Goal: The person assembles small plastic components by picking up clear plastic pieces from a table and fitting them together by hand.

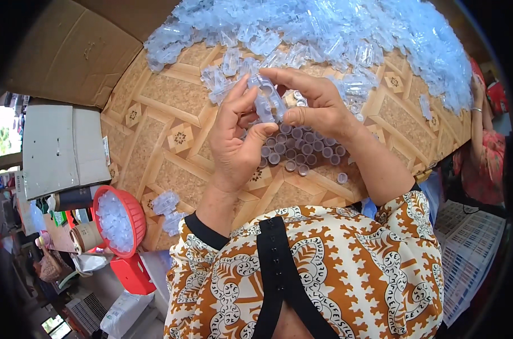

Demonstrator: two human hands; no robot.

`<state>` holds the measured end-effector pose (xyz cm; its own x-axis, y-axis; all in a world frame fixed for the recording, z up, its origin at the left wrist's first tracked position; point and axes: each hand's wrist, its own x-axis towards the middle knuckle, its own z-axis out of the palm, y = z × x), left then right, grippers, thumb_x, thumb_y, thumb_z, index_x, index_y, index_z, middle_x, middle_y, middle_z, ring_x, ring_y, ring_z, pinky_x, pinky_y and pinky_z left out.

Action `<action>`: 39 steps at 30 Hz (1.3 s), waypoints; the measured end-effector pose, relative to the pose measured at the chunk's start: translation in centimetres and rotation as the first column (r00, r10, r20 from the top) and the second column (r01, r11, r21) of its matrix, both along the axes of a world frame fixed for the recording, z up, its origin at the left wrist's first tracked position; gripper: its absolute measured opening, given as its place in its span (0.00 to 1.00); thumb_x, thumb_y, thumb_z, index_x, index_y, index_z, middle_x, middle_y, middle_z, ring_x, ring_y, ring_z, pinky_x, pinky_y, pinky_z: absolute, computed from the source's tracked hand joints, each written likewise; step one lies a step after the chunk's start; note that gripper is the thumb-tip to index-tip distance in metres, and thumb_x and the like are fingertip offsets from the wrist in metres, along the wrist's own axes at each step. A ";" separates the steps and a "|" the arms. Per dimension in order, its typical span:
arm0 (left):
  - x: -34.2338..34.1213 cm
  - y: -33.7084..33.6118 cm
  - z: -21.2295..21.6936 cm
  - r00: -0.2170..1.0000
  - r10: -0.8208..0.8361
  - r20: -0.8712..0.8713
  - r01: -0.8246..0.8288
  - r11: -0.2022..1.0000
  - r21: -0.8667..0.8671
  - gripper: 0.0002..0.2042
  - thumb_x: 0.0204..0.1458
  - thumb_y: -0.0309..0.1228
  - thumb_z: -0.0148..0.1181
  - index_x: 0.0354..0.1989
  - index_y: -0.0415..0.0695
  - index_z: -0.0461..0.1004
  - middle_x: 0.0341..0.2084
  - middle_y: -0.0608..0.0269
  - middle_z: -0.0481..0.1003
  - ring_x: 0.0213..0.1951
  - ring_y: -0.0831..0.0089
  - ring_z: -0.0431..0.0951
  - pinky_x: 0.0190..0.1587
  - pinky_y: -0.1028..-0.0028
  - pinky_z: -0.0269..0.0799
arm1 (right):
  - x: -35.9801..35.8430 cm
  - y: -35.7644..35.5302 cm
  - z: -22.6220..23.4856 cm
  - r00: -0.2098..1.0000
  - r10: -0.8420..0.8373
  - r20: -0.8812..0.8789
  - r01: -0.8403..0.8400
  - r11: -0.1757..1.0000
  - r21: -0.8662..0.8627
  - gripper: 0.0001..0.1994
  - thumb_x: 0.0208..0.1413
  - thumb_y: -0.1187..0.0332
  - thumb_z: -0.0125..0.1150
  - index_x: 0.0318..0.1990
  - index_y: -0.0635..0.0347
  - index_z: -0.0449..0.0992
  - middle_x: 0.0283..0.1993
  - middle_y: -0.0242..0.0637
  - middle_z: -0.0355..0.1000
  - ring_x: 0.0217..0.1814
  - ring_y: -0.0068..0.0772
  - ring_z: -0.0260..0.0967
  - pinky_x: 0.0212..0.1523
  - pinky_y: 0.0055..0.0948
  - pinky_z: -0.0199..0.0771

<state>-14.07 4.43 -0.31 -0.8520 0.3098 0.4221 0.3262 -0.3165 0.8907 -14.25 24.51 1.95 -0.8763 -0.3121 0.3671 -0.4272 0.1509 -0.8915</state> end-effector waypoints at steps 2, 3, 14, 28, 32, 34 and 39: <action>-0.1 -0.1 0.0 0.999 0.013 -0.039 -0.014 1.000 -0.024 0.26 0.51 0.14 0.62 0.60 0.37 0.66 0.68 0.44 0.57 0.57 0.66 0.74 0.55 0.70 0.77 | 0.0 0.0 -0.1 0.998 0.018 0.068 -0.012 0.996 -0.089 0.39 0.46 0.52 0.72 0.64 0.63 0.69 0.59 0.37 0.72 0.53 0.28 0.66 0.59 0.31 0.65; -0.1 -0.1 0.0 0.999 0.014 -0.039 -0.015 1.000 -0.024 0.26 0.51 0.14 0.62 0.60 0.37 0.66 0.68 0.44 0.57 0.57 0.66 0.74 0.55 0.70 0.77 | 0.0 0.0 0.0 0.997 0.019 0.068 -0.013 0.996 -0.088 0.39 0.46 0.52 0.72 0.64 0.63 0.69 0.59 0.37 0.72 0.53 0.28 0.66 0.59 0.31 0.65; 0.0 -0.2 0.0 0.999 0.026 -0.034 -0.027 0.998 -0.048 0.25 0.50 0.15 0.63 0.59 0.36 0.67 0.67 0.44 0.58 0.56 0.66 0.75 0.53 0.71 0.78 | -0.2 0.4 -0.1 0.996 0.050 0.072 -0.044 0.995 -0.086 0.37 0.47 0.55 0.72 0.64 0.64 0.70 0.58 0.36 0.73 0.53 0.28 0.66 0.58 0.30 0.63; -0.1 -0.2 -0.1 1.000 -0.022 0.009 0.022 1.000 -0.003 0.25 0.51 0.12 0.60 0.60 0.34 0.66 0.67 0.44 0.58 0.55 0.66 0.75 0.54 0.70 0.78 | 0.0 -0.6 0.0 0.983 -0.046 -0.178 0.066 0.992 0.108 0.37 0.50 0.48 0.68 0.63 0.61 0.71 0.48 0.38 0.74 0.42 0.30 0.68 0.47 0.30 0.70; -0.1 -0.2 -0.1 0.995 -0.072 0.073 0.066 0.994 0.091 0.25 0.52 0.11 0.58 0.61 0.33 0.65 0.67 0.46 0.58 0.56 0.66 0.74 0.54 0.71 0.78 | -0.1 -0.7 -0.1 0.976 -0.067 -0.208 0.093 0.989 0.118 0.36 0.49 0.48 0.69 0.62 0.60 0.71 0.46 0.37 0.74 0.41 0.30 0.68 0.46 0.30 0.71; -0.2 -0.2 -0.2 0.989 -0.091 0.115 0.080 0.991 0.104 0.26 0.52 0.11 0.58 0.61 0.33 0.64 0.66 0.46 0.59 0.56 0.66 0.74 0.54 0.71 0.78 | -0.1 -0.6 -0.2 0.976 -0.070 -0.204 0.096 0.988 0.125 0.36 0.49 0.49 0.69 0.62 0.60 0.72 0.45 0.37 0.74 0.41 0.29 0.68 0.46 0.29 0.71; -0.2 -0.3 -0.1 0.977 -0.121 0.175 0.098 0.986 0.135 0.26 0.52 0.11 0.58 0.61 0.33 0.64 0.65 0.47 0.61 0.54 0.68 0.74 0.54 0.71 0.78 | -0.2 -0.3 -0.6 0.984 -0.067 -0.164 0.093 0.983 0.160 0.36 0.48 0.49 0.70 0.63 0.59 0.72 0.44 0.35 0.75 0.41 0.28 0.69 0.47 0.29 0.71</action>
<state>-14.23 4.14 -0.40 -0.8816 0.3604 0.3048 0.1196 -0.4540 0.8829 -14.48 24.18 1.34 -0.8364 -0.3115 0.4511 -0.5404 0.3306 -0.7737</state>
